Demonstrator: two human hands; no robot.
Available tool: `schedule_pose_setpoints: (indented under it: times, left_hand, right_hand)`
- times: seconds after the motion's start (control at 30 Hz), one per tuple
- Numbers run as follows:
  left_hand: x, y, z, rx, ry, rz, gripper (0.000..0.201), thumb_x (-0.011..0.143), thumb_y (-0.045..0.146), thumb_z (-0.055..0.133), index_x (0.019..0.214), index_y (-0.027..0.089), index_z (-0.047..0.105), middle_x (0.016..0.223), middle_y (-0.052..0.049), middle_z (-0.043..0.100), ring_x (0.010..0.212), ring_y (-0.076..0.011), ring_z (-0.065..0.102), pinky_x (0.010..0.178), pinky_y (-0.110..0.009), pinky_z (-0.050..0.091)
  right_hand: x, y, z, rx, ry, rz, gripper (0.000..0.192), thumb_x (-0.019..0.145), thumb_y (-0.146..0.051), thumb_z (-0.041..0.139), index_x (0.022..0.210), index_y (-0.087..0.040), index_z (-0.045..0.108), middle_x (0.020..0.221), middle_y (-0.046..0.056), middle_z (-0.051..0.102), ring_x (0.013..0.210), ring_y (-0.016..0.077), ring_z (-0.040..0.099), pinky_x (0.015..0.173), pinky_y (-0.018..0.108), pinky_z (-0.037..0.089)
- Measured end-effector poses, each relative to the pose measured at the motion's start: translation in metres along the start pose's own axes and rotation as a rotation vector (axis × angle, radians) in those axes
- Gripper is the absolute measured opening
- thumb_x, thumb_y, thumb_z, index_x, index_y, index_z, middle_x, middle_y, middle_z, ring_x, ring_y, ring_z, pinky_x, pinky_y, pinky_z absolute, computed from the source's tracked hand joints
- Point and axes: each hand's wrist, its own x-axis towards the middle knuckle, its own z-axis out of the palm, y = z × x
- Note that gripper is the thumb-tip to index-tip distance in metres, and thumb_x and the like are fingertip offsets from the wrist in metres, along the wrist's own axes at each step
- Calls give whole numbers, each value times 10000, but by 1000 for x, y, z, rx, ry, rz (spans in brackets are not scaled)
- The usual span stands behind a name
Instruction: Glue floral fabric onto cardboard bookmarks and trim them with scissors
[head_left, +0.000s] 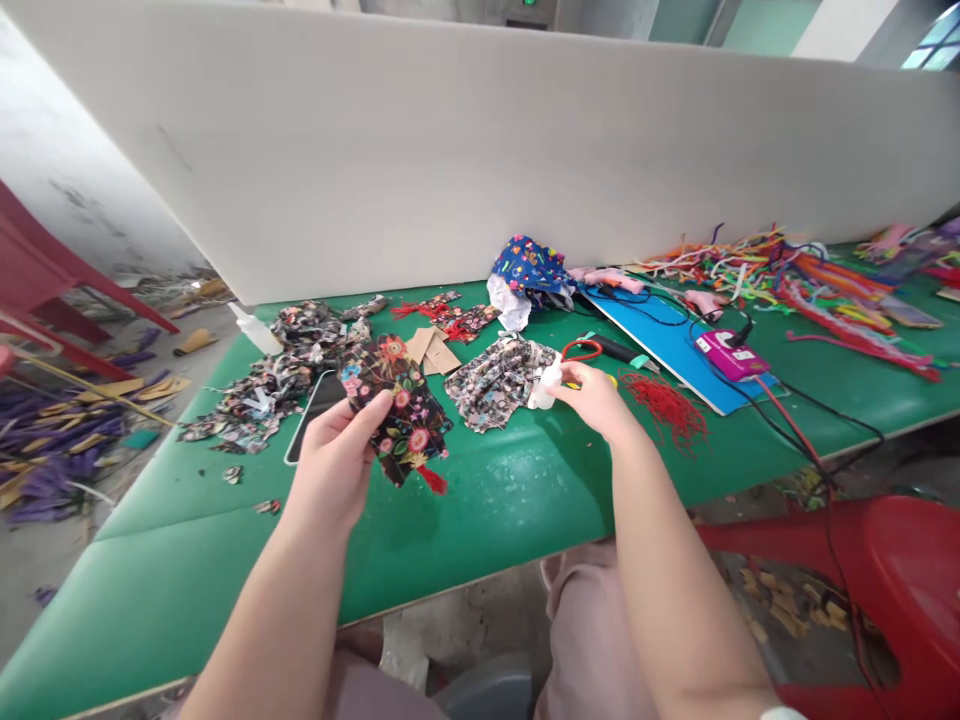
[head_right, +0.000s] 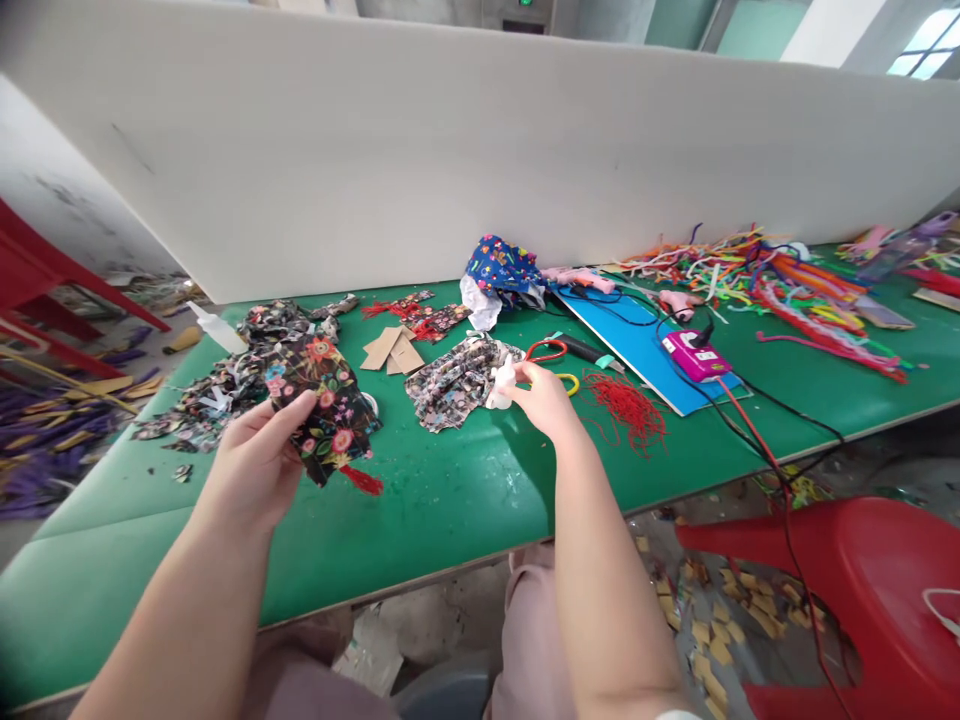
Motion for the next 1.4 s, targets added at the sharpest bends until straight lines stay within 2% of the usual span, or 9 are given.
schedule_pose_setpoints:
  times: [0.13,0.27,0.43,0.6,0.8,0.93,1.0,1.2,1.4]
  left_hand:
    - [6,22,-20,-98,143,165,213,629,279,769,778,153,683,753,19,711,583,-95,630,527,-192,512]
    - [6,42,-41,-171,210,251,72,714,221,707,760,181,668,727,66,711,569,-90,634,528,-202,529]
    - [8,47,-50,-214,248,277,84,687,244,708,719,175,672,684,39,705,508,-85,610,509,-199,546]
    - [16,40,-57,-167,205,233,160,650,286,735,756,183,675,687,29,693,537,-95,617,493,-178,519]
    - [8,26,-59,215,-306,-122,224,698,377,701,757,163,673,708,1,688,616,-116,623,575,-194,493]
    - [1,8,-44,546,-815,-256,296,786,428,586,978,212,653,941,-3,696,841,-165,630,729,-238,486]
    - [2,-5,-34,831,-939,-187,317,797,458,546,962,206,642,936,-13,687,838,-187,625,712,-257,476]
    - [2,-19,-22,1365,-536,221,319,866,394,436,1027,177,607,944,-91,670,871,-265,622,763,-376,470]
    - [-18,-9,-10,1031,92,828,397,915,310,378,1277,181,474,1372,-124,462,1280,-217,416,1042,-385,355]
  right_hand:
    - [0,-38,28,-23,178,-135,341,684,-417,671,928,-187,609,899,45,687,815,192,632,710,307,475]
    - [18,-68,91,-121,55,-268,279,730,-438,631,880,-207,593,834,18,685,741,165,628,664,270,452]
    - [46,-65,154,-203,-23,-236,245,716,-374,664,866,-205,567,860,43,689,725,186,629,635,280,439]
    - [50,-54,167,-229,-39,-224,325,692,-404,686,914,-206,555,886,65,673,793,232,629,684,333,457]
    - [35,-62,130,-91,-39,-223,780,629,-654,632,1215,-168,464,1260,179,517,1159,313,490,951,458,383]
    - [6,-87,88,652,-317,-95,806,739,-804,181,1302,-274,411,1326,94,505,1167,247,516,925,455,435]
    - [-11,-101,75,1077,-473,-19,823,714,-829,143,1289,-320,438,1340,53,504,1203,244,490,968,477,401]
    - [-39,-116,77,1390,-597,139,873,703,-837,144,1317,-294,445,1354,65,497,1254,244,448,1054,482,301]
    - [-50,-108,100,1299,-673,143,885,728,-811,65,1342,-285,424,1425,47,424,1311,215,392,1089,482,258]
